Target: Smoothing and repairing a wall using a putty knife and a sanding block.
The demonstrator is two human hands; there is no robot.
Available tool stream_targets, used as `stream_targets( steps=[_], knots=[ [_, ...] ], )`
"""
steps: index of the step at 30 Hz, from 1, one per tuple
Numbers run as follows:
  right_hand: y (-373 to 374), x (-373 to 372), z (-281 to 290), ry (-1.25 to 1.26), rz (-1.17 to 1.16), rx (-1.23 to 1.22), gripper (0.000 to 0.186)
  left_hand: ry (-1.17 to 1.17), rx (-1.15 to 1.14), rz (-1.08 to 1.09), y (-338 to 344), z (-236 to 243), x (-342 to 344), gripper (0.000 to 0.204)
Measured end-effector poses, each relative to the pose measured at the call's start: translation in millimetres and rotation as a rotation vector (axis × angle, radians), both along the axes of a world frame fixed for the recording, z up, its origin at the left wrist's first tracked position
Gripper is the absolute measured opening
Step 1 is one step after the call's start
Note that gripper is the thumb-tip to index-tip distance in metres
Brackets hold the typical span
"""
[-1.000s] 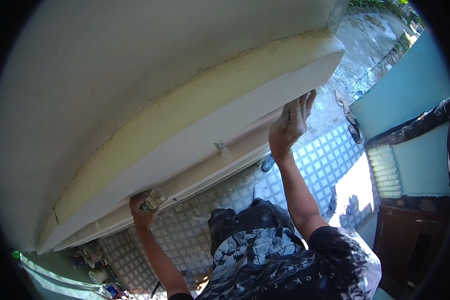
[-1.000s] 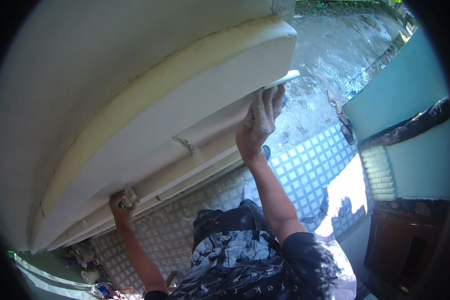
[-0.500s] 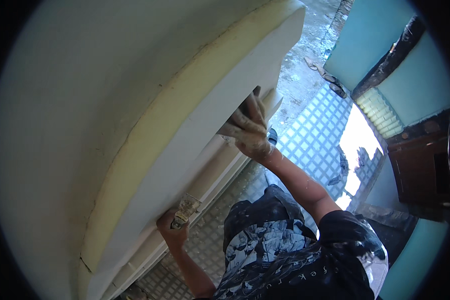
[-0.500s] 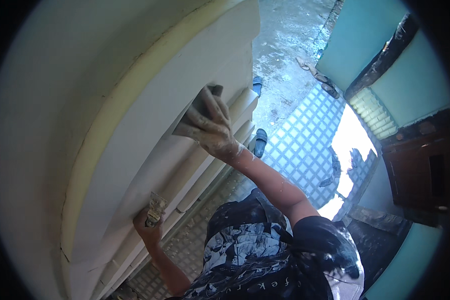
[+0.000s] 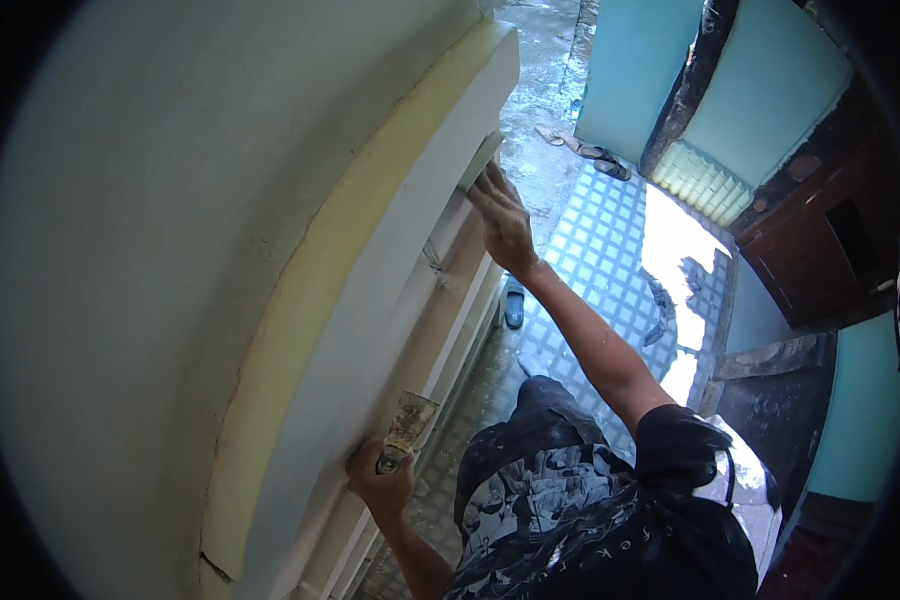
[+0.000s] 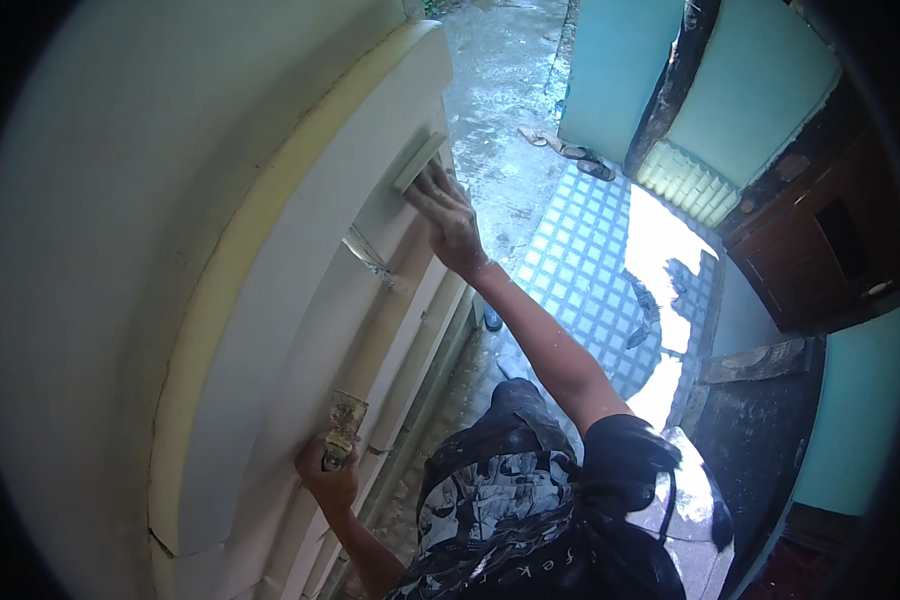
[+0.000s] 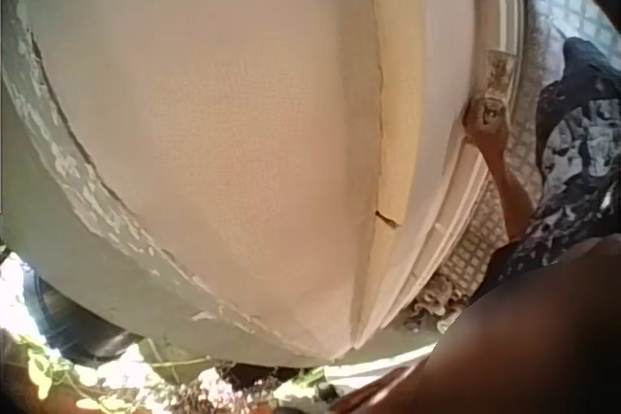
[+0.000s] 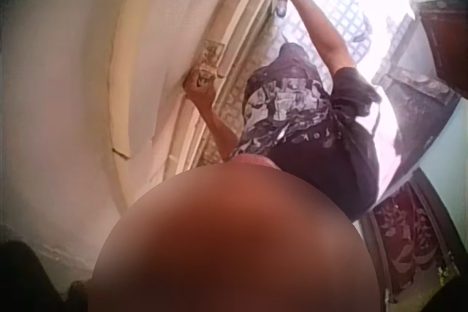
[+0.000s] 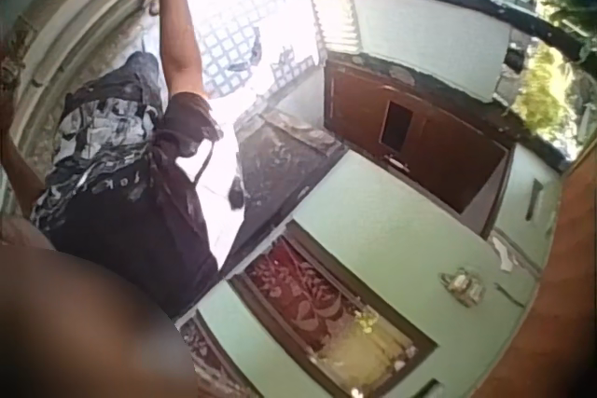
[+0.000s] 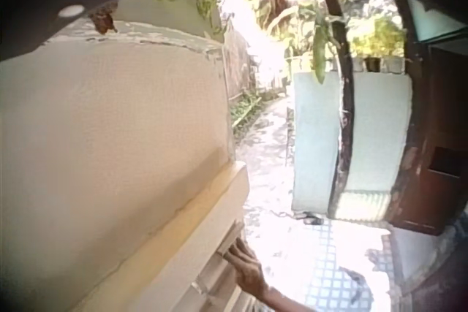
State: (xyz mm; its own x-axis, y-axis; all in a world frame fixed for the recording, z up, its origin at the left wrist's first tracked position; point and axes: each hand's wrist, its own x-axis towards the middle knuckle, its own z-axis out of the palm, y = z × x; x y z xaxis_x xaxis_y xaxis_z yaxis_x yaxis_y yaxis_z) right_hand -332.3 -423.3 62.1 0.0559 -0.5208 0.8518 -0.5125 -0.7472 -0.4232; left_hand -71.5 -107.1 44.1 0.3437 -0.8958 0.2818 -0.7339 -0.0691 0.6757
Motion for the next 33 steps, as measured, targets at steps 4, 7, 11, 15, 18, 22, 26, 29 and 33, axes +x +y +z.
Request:
stream_targets(
  steps=[4, 7, 11, 15, 18, 22, 26, 29, 33],
  knots=[
    [34.4, 29.7, 18.5, -0.334, 0.054, 0.33, 0.053, 0.022, 0.099, -0.112, 0.7, -9.7, 12.1, 0.041],
    [85.9, 51.7, -8.3, -0.044, 0.187, 0.32, 0.063, -0.002, -0.132, 0.03, -1.9, -6.3, -2.1, 0.041],
    [74.7, 28.4, 1.5, 0.138, 0.085, 0.204, 0.048, -0.017, -0.023, -0.021, -6.5, -6.2, 3.5, 0.038],
    [47.3, 11.7, 38.6, -0.037, -0.136, 0.393, 0.04, 0.062, 0.032, -0.076, -11.4, -0.1, 4.6, 0.036],
    [-1.0, -10.4, 57.0, -0.334, -0.285, 0.624, 0.042, 0.058, 0.03, -0.03, -9.3, 1.0, 1.5, 0.035],
    [-12.0, -12.7, 67.8, -0.241, -0.231, 0.67, 0.045, -0.022, -0.132, -0.037, -11.9, -1.7, -6.3, 0.018],
    [67.3, 4.4, 61.5, -0.285, 0.182, 0.922, 0.048, -0.025, -0.17, 0.083, 1.3, -17.1, -2.1, 0.043],
    [127.0, -2.7, 58.1, -0.109, 0.707, 1.037, 0.045, -0.032, -0.111, 0.078, 0.2, -12.3, -2.0, 0.038],
    [78.5, -36.2, 66.9, -0.327, 0.209, 0.901, 0.041, -0.092, -0.151, 0.123, 2.4, -6.8, -8.5, 0.036]
  ],
)
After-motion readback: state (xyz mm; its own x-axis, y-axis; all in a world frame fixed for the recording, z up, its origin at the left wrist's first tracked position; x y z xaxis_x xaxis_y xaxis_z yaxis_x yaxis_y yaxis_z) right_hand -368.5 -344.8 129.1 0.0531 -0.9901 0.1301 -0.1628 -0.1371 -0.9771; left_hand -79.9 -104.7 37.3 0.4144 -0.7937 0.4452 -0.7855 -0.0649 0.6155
